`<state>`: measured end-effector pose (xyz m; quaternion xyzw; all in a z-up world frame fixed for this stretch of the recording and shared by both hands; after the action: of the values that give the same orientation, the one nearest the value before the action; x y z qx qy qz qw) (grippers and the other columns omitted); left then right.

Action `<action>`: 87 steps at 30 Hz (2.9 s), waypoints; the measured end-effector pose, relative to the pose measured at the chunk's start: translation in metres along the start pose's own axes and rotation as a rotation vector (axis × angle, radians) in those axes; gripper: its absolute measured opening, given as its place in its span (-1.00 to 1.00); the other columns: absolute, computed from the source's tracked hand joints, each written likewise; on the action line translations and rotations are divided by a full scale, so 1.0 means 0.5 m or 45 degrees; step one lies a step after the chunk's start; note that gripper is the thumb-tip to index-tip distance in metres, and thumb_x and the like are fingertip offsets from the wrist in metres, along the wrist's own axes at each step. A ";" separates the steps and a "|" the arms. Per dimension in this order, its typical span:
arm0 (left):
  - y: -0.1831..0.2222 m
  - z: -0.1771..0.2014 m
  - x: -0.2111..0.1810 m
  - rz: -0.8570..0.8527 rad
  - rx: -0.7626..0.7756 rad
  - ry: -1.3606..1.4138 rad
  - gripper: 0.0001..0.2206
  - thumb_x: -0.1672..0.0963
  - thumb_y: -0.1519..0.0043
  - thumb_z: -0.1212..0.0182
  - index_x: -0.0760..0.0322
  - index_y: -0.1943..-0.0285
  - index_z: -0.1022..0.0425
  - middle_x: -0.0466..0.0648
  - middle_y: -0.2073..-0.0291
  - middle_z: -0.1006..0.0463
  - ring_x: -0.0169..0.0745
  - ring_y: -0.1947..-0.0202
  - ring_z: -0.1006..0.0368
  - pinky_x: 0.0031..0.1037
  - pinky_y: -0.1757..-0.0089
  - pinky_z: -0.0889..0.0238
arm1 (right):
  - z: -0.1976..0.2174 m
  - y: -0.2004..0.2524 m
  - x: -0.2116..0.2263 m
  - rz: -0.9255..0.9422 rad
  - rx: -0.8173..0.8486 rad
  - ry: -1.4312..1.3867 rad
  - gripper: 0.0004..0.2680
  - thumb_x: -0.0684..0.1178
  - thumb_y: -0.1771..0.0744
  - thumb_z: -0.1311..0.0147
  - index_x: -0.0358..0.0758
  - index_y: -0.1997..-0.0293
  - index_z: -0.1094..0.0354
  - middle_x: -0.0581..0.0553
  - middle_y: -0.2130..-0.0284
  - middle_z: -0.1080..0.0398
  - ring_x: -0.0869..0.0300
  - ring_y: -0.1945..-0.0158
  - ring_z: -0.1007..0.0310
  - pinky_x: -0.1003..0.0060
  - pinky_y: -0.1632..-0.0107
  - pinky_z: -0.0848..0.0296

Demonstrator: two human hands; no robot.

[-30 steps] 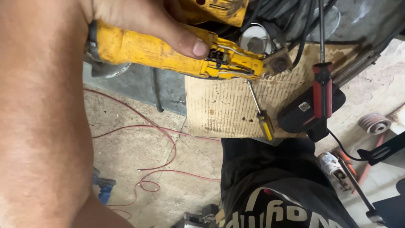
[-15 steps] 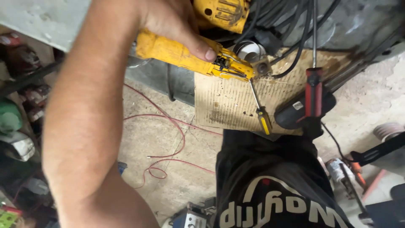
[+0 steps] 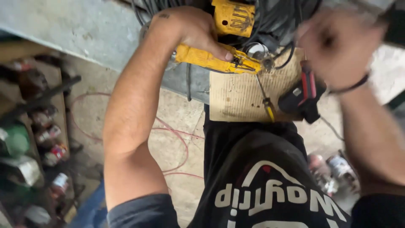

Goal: Repairing a handheld angle grinder by disassembling the housing and inspecting internal wiring

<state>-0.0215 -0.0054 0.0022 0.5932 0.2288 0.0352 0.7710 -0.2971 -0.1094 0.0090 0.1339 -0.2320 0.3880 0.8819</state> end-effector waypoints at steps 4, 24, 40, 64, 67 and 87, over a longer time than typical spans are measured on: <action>0.003 0.001 -0.009 -0.164 -0.045 -0.014 -0.31 -0.32 -0.04 -0.11 -0.17 -0.29 -0.50 -0.26 -0.17 -0.58 -0.10 -0.09 -0.49 -0.35 -0.07 -0.24 | -0.028 0.073 0.270 0.463 -0.169 0.081 -0.94 -0.10 -0.42 -0.27 -0.24 0.10 -0.59 -0.17 0.16 -0.59 0.18 0.25 -0.62 0.37 0.38 -0.55; -0.070 -0.005 0.013 -0.269 -0.133 -0.103 -0.22 -0.39 0.01 -0.02 -0.03 -0.20 -0.55 -0.14 -0.07 -0.60 -0.12 0.04 -0.51 -0.37 0.08 -0.27 | -0.112 0.045 0.284 0.206 -0.053 0.800 -0.87 0.14 -0.40 -0.15 0.06 0.29 -0.41 0.15 0.38 -0.38 0.19 0.51 -0.45 0.22 0.61 -0.30; -0.068 -0.009 0.017 -0.159 -0.193 -0.113 -0.06 -0.42 -0.06 -0.05 0.22 -0.38 -0.38 -0.07 -0.25 -0.47 -0.05 -0.15 -0.41 -0.31 -0.03 -0.25 | -0.154 0.062 0.265 0.522 -0.030 1.024 -0.80 0.26 -0.31 -0.11 0.04 0.27 -0.31 0.10 0.34 -0.31 0.28 0.32 -0.40 0.33 0.51 -0.27; -0.115 -0.008 0.045 -0.326 -0.454 -0.054 -0.22 -0.40 -0.07 -0.28 0.16 -0.14 -0.51 -0.03 0.03 -0.55 -0.05 0.10 -0.43 -0.20 0.13 -0.26 | -0.156 0.097 0.242 0.309 -0.148 0.659 -0.84 0.14 -0.44 -0.20 -0.03 0.11 -0.39 0.03 0.23 -0.35 0.22 0.30 -0.49 0.26 0.53 -0.26; -0.099 -0.016 0.035 -0.214 -0.272 -0.115 -0.15 -0.42 -0.08 -0.11 0.21 -0.21 -0.49 -0.04 -0.05 -0.56 -0.03 0.04 -0.44 -0.23 0.08 -0.25 | -0.143 0.095 0.252 0.349 -0.158 0.739 -0.84 0.16 -0.45 -0.22 -0.01 0.11 -0.41 0.05 0.27 -0.35 0.25 0.35 -0.48 0.31 0.54 -0.29; -0.059 -0.018 0.035 -0.240 -0.291 -0.029 -0.27 -0.39 -0.07 -0.17 0.06 -0.15 -0.56 -0.16 0.05 -0.59 -0.17 0.09 -0.44 -0.31 0.10 -0.23 | -0.146 0.108 0.262 0.239 -0.292 0.600 -0.91 0.03 -0.46 -0.22 -0.05 0.11 -0.41 0.05 0.25 -0.35 0.23 0.32 -0.48 0.27 0.58 -0.28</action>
<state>-0.0159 -0.0005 -0.0322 0.4779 0.2692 -0.0183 0.8360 -0.2377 0.0384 0.0169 -0.0827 -0.0744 0.4597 0.8811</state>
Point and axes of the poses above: each hand's wrist, its own y-axis away from the middle knuckle, its own z-axis out of the back of the hand, x = y × z, the point moved 6 cm from there along -y, towards the middle knuckle
